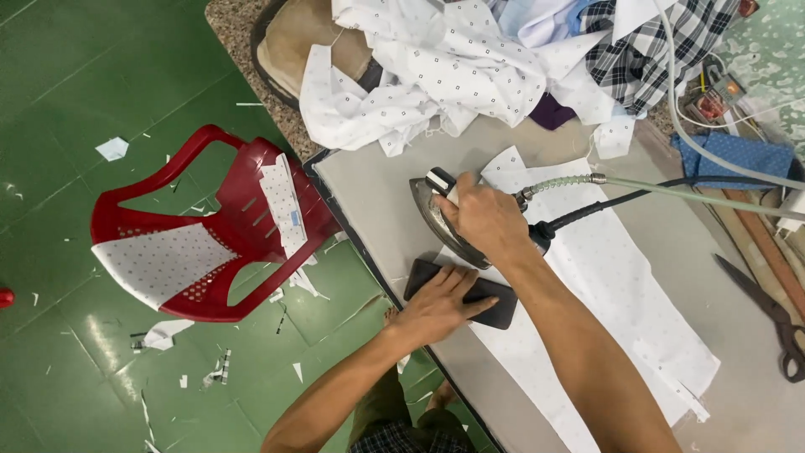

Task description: The person irons a white patterned fabric piece on a work table. They repeatedly smooth the fabric, use a steam iron to press it, and occasionally place a black rectangular object on the fabric to hold it flat while ironing.

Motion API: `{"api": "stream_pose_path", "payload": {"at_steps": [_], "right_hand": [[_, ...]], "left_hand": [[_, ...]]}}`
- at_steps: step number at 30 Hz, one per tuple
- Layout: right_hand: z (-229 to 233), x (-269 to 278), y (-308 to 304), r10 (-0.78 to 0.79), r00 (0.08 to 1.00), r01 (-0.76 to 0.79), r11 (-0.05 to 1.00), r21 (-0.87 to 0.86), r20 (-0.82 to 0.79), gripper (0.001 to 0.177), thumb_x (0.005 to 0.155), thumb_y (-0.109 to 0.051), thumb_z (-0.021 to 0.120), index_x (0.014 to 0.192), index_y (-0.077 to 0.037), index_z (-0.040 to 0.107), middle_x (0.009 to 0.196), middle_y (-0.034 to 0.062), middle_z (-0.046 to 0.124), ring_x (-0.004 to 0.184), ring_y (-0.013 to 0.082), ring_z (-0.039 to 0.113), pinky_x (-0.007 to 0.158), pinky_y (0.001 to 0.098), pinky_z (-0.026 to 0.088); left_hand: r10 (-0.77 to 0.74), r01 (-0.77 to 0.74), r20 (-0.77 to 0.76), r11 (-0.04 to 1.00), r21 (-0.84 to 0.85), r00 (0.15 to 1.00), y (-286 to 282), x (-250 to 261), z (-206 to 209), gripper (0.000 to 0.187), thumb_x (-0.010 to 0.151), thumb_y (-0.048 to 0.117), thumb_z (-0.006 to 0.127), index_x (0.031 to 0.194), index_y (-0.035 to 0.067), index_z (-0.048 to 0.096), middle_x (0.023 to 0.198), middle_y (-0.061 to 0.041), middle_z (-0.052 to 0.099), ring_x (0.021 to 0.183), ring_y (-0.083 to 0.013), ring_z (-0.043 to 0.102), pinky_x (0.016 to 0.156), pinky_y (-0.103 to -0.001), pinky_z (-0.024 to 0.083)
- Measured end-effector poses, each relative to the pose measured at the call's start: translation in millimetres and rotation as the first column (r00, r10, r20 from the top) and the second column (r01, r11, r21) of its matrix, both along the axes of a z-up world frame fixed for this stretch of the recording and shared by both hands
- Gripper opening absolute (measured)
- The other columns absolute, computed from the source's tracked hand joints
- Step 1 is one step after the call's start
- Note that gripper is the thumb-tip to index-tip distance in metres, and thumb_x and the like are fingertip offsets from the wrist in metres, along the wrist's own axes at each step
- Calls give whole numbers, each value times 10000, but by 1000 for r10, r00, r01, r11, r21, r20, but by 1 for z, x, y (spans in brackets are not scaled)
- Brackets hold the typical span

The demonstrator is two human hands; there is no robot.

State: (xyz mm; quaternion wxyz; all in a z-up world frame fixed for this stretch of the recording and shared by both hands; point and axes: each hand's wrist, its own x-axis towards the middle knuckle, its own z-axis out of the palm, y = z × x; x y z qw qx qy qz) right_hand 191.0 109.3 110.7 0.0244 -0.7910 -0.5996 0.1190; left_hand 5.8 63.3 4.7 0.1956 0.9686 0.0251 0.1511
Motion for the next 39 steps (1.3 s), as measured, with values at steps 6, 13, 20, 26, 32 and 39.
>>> {"api": "stream_pose_path", "payload": {"at_steps": [6,13,20,26,32,39], "right_hand": [[4,17,22,-46,999,46,999,0,11,458,1043,-511,502,942,-65,531,676,177,674,664,377,754,635,475,615],[19,23,28,-95,994,96,995,24,-51,391,1049,-440,538,952,-61,535,726,203,699,714,368,763,658,480,624],[13,20,-35,-253,949,258,966,-2,-187,374,1042,-421,524,977,-53,541,765,217,708,745,375,762,661,504,625],[17,-18,-112,-32,968,-2,991,-135,-249,397,1023,-440,478,1067,-52,553,825,218,732,794,388,760,689,498,618],[15,-45,-169,89,953,-134,981,-138,-289,421,1017,-453,445,1059,-49,553,801,230,719,743,393,747,656,485,601],[28,-41,-256,49,952,-124,965,-232,-302,429,1029,-481,445,1079,-68,550,803,201,723,755,364,751,665,447,603]], "left_hand": [[-7,6,31,1000,10,999,32,0,10,651,708,309,890,1328,270,693,1328,-211,580,1308,-365,494,1182,-544,334],[13,-14,-54,1000,-22,998,40,-21,26,628,762,263,853,1362,248,666,1333,-216,551,1273,-364,486,1115,-541,358],[237,-237,-54,972,2,970,58,-65,14,590,868,392,774,1409,199,642,1333,-230,520,1173,-384,514,924,-523,428],[471,-472,55,882,14,881,98,-36,37,554,886,323,790,1408,187,665,1241,-183,557,1116,-322,520,897,-429,425],[136,-154,-283,987,-41,949,89,13,43,567,976,322,676,1524,315,532,1420,-211,522,1335,-362,455,1098,-512,349],[81,31,-671,988,154,737,35,29,74,784,956,183,654,1624,383,295,1664,-56,353,1567,-272,232,1260,-610,49]]}}
